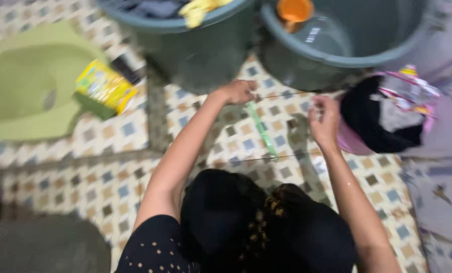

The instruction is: The person washes clothes in a large green bucket using a blue scoop to pour water, then uses a brush to scrub the tiled bathroom floor.

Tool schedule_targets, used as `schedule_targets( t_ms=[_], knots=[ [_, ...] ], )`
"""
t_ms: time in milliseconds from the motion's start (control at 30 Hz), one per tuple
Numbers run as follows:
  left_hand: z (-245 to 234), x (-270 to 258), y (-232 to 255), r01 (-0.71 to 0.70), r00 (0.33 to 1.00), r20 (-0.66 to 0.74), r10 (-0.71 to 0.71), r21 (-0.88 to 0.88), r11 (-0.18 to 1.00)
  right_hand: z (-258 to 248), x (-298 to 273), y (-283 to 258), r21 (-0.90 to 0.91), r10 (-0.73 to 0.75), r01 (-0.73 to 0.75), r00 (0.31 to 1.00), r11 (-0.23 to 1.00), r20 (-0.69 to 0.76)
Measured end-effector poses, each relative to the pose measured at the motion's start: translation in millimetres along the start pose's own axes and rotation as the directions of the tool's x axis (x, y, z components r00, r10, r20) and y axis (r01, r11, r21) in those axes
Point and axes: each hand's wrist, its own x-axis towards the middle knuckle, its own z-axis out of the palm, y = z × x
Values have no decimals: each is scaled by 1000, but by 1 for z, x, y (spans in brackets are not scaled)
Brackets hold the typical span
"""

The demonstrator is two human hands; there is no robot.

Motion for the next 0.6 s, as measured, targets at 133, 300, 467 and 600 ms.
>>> schedule_targets(
  t_ms=[133,300,467,600],
  knots=[
    [-11,-118,-59,409,711,-594,-377,-87,908,66,7,-51,246,45,-199,853,949,519],
    [-25,-222,-147,640,-73,-923,-377,-333,692,105,9,-107,72,54,-143,723,987,689],
    [-50,-263,-227,563,-295,-471,-831,-789,247,130,2,-118,86,2,-100,663,991,749],
    [-52,-258,-255,480,-332,-355,-874,-861,167,137,-13,-109,80,0,-94,649,992,761]
  ],
)
